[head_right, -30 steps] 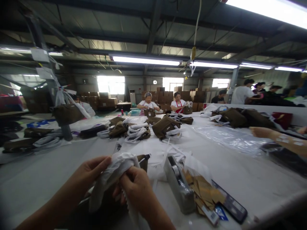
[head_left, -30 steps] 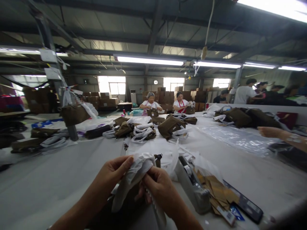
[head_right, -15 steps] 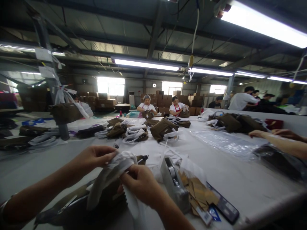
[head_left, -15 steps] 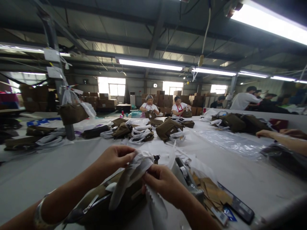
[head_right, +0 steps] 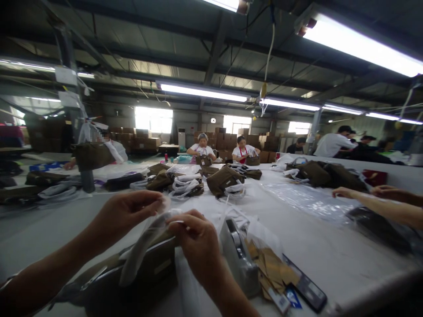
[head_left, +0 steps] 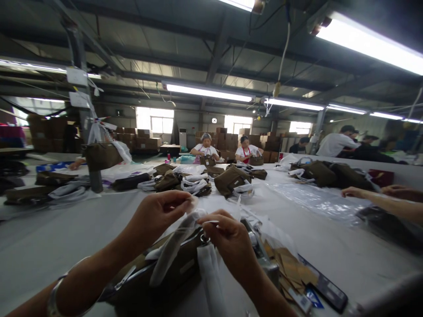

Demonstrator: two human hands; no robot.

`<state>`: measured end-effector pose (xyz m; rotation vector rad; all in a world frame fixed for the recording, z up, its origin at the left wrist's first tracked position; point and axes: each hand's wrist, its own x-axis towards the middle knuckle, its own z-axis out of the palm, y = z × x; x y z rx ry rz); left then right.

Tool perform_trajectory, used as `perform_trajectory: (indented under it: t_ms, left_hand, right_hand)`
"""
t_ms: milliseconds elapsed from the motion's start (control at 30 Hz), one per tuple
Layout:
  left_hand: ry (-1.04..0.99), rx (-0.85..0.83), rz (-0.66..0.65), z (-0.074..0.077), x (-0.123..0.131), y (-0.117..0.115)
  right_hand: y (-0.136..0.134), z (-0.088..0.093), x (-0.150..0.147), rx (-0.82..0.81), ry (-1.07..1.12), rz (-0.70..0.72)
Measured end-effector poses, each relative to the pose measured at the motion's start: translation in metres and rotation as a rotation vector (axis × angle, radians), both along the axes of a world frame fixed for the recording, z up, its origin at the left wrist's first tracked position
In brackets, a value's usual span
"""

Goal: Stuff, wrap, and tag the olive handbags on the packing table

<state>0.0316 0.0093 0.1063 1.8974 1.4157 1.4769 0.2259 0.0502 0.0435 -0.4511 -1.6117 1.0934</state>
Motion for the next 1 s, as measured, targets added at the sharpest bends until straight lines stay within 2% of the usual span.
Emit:
perform_trajectory:
  t_ms: [33, 100, 233, 433, 600, 733, 800, 900, 1000]
  left_hand:
    - [0.004, 0.013, -0.009, 0.0, 0.001, -0.001]
    - [0.004, 0.035, -0.015, 0.0, 0.003, -0.003]
    - [-0.022, 0.058, 0.02, 0.002, 0.004, -0.008]
    - [0.009, 0.15, 0.059, -0.006, 0.006, -0.015]
    - [0.19, 0.237, 0.013, -0.008, 0.005, -0.023]
    - [0.081, 0.152, 0.024, -0.003, 0.004, -0.021]
    - [-0.02, 0.098, 0.005, 0.0, 0.005, -0.018]
    - [-0.101, 0.029, -0.048, 0.003, 0.008, -0.015]
    - [-0.143, 0.006, -0.077, 0.005, 0.01, -0.015]
  right_hand:
    - [0.0, 0.003, -0.002, 0.067, -0.017, -0.069]
    - [0.0, 0.007, -0.007, 0.083, -0.021, -0.1]
    - [0.002, 0.009, -0.02, -0.094, -0.005, -0.007]
    - [0.005, 0.012, -0.024, -0.205, 0.012, 0.038]
    - [0.003, 0.013, -0.024, -0.124, 0.064, 0.087]
    - [0.001, 0.008, -0.029, -0.103, 0.079, 0.019]
    - [0.0, 0.008, -0.029, -0.005, 0.054, -0.108]
    - [0.002, 0.012, -0.026, 0.276, 0.03, -0.346]
    - [0.006, 0.018, -0.018, 0.614, -0.029, -0.39]
